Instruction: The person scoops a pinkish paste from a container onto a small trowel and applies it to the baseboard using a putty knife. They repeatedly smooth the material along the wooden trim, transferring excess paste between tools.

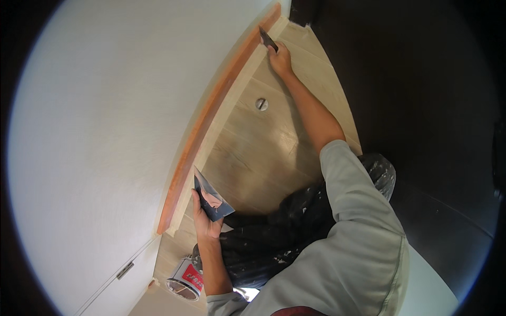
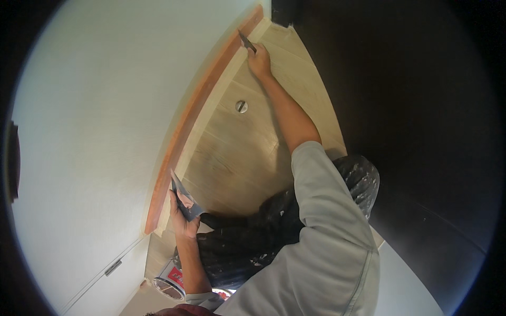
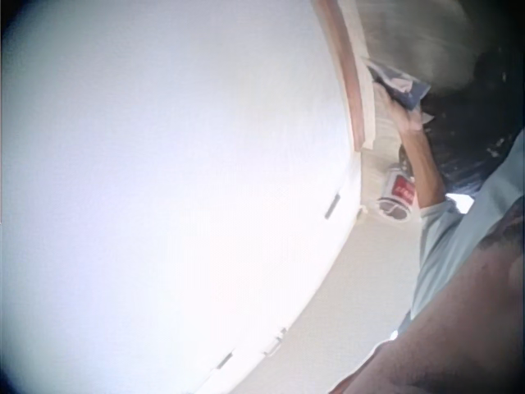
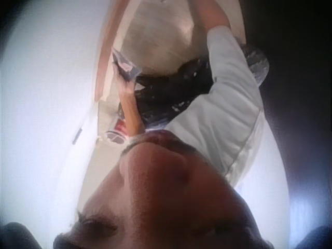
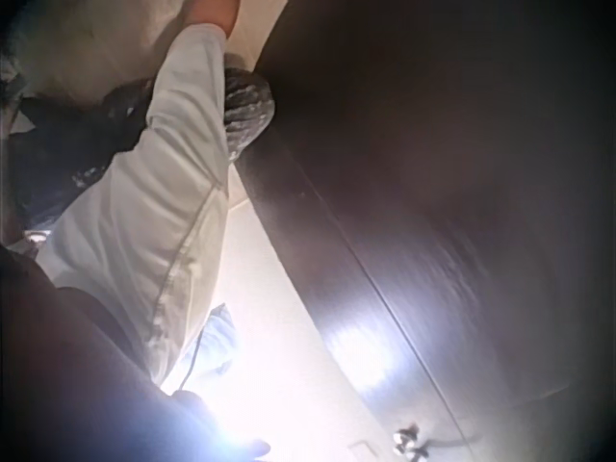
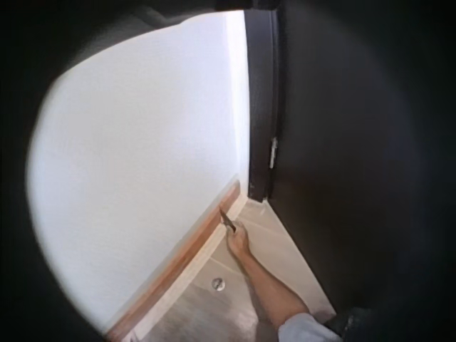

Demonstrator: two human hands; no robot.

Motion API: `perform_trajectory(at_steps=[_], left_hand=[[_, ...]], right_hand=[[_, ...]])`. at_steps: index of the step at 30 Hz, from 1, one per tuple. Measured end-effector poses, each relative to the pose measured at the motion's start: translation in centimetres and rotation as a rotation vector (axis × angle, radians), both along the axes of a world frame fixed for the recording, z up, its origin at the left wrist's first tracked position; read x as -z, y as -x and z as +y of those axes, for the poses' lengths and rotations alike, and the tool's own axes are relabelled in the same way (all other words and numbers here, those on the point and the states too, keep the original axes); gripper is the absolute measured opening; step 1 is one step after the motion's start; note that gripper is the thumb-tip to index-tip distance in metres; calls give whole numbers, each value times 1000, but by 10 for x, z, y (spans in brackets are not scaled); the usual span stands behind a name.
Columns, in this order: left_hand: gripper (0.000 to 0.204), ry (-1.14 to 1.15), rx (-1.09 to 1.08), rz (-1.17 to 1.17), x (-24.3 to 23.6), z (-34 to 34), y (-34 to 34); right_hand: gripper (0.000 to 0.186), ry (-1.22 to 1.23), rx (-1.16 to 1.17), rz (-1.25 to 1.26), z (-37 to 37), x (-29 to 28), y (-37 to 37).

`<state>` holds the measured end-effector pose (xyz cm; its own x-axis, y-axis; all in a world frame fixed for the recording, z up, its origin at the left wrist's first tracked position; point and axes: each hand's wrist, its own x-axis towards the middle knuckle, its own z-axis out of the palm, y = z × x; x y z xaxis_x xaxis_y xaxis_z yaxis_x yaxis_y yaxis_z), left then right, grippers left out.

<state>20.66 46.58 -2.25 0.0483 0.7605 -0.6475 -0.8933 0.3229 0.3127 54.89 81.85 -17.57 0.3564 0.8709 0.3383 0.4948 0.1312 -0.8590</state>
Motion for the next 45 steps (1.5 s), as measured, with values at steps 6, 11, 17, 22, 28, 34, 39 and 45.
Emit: perform_trajectory(at_steps=[6,11,17,22,28,34,39,45], left_hand=[[40,-105,29,-140,3,-4,8],[42,-158,15,-232,-1,-2,5],[42,-158,8,-163,-2,0,3],[41,-164,14,-257,-1,-2,7],[40,-133,20,-91,-6,-2,3],[39,-143,28,-74,7,-2,10],[35,-34,-28,97,-23,5,-14],[32,-20,-84,-1,-21,2,-8]], right_hand=[[30,49,0,91,7,-5,16],[36,92,-14,12,4,3,22],[42,27,-26,2,-18,13,54],[44,65,-91,65,-57,9,93],[48,160,-132,63,-86,3,123],[52,138,-129,51,-104,14,149],[42,138,-169,77,-134,11,166],[26,37,138,261,-88,-3,99]])
